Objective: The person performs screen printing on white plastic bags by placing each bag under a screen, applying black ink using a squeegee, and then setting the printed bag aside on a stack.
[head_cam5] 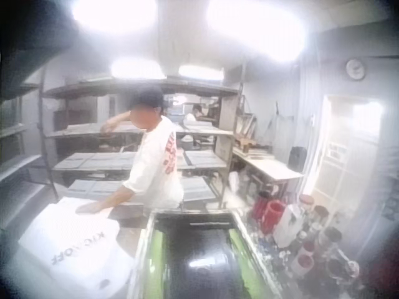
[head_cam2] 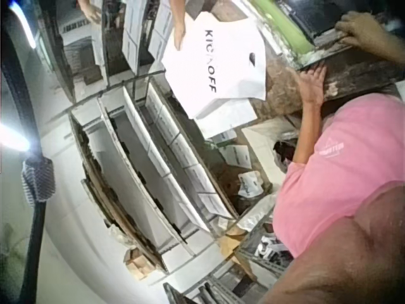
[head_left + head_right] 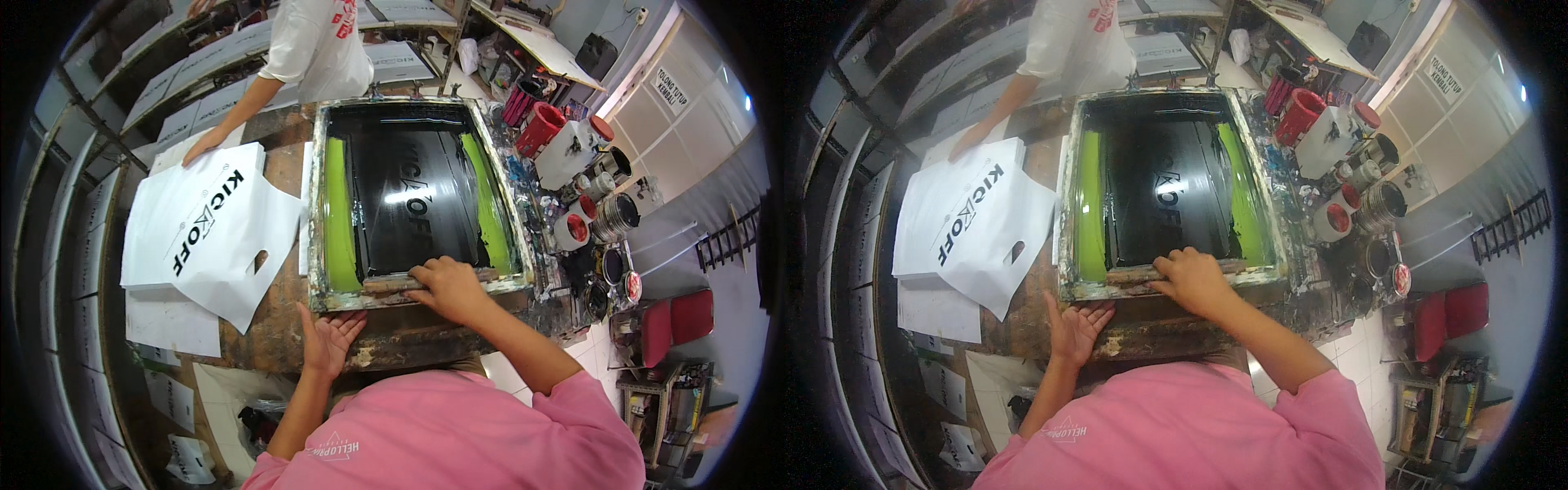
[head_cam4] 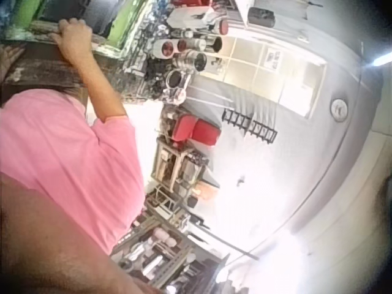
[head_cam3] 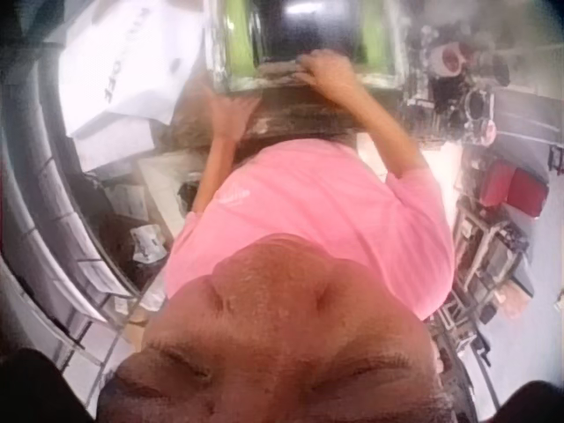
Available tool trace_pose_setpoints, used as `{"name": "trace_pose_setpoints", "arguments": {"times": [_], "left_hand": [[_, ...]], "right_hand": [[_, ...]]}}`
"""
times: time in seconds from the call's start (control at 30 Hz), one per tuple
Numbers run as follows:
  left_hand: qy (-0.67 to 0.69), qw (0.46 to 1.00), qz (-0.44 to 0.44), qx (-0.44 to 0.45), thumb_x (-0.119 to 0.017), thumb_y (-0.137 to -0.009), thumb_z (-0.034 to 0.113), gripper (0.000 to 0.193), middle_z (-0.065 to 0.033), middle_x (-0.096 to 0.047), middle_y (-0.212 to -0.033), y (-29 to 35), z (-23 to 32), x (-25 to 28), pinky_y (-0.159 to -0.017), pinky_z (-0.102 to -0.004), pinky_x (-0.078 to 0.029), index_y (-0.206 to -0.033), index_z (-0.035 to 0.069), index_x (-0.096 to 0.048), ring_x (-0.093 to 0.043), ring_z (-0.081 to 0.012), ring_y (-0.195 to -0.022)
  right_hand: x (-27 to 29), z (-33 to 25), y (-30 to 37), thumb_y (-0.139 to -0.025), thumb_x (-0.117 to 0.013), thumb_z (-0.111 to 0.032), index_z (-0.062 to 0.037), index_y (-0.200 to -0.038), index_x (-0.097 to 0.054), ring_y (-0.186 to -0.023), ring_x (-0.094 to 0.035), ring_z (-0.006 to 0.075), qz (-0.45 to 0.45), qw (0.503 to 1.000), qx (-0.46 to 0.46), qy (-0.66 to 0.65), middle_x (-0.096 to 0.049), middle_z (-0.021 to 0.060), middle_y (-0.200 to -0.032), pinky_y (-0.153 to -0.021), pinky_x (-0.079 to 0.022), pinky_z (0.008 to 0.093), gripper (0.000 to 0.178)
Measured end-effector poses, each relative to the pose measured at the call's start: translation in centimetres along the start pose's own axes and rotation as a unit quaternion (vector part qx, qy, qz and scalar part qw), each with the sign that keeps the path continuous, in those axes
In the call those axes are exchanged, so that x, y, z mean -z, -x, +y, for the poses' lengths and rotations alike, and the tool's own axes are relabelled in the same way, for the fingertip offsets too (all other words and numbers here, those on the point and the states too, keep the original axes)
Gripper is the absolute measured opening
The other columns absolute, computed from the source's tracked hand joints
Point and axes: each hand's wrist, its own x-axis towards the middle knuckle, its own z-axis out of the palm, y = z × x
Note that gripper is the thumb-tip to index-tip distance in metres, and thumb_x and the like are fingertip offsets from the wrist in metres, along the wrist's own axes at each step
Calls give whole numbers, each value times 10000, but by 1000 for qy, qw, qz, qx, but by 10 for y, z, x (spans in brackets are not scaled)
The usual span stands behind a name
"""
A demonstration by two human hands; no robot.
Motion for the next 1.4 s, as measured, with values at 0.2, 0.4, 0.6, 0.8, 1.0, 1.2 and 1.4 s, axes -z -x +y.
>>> {"name": "trace_pose_setpoints", "arguments": {"times": [0.2, 0.4, 0.6, 0.8, 1.0, 1.2, 1.4], "left_hand": [[-38, 999, -18, -31, -340, -952, 873, 1139, -331, -519, -1428, -4, -19, 26, -1185, -580, -435, -1486, -133, -317, -563, -445, -1344], [3, 998, -44, -34, -305, -928, 899, 1130, -291, -610, -1361, -4, -26, 42, -1178, -643, -417, -1413, -109, -464, -591, -452, -1314], [14, 994, -102, -44, -326, -903, 920, 1137, -268, -606, -1422, -4, -20, 45, -1200, -649, -379, -1461, -57, -489, -567, -447, -1355], [-3, 991, -120, -54, -350, -893, 925, 1158, -286, -579, -1455, -3, -11, 31, -1222, -657, -334, -1525, -41, -436, -530, -476, -1383], [40, 981, -177, -74, -295, -903, 929, 1138, -309, -584, -1458, -12, -21, 42, -1237, -663, -297, -1475, -25, -533, -514, -489, -1400], [58, 962, -259, -69, -261, -933, 902, 1021, -261, -610, -1460, -17, -22, 52, -1237, -648, -297, -1437, 92, -624, -527, -462, -1403], [-16, 916, -368, -156, -359, -869, 941, 1072, -232, -504, -1579, 8, 38, -7, -1230, -655, -303, -1524, 112, -541, -483, -437, -1451]], "right_hand": [[-28, 32, -36, -846, -806, -327, -72, -1125, -681, -938, -635, 306, 59, 997, 45, 13, -630, 89, -984, -758, -566, 437, 399], [-46, 106, -158, -876, -779, -380, -127, -1033, -646, -948, -641, 307, 136, 987, 69, 56, -619, 82, -981, -730, -568, 456, 326], [-46, 171, -278, -927, -717, -479, -126, -1033, -678, -965, -675, 329, 161, 981, 55, 87, -661, 93, -984, -756, -577, 485, 371], [-12, 180, -302, -965, -632, -595, -118, -1074, -728, -1018, -705, 366, 72, 994, 48, 62, -730, 132, -1036, -838, -575, 508, 499], [25, 93, -156, -995, -605, -580, -97, -1101, -738, -991, -709, 431, -47, 998, 42, -6, -745, 211, -1007, -875, -548, 547, 512], [42, 12, -19, -959, -693, -479, -125, -1122, -724, -974, -689, 383, -38, 999, -2, -19, -692, 136, -986, -859, -562, 507, 391], [90, -30, -16, -908, -737, -400, -93, -1106, -681, -996, -633, 303, 215, 964, 40, 152, -656, 100, -952, -1022, -407, 564, 369]]}}
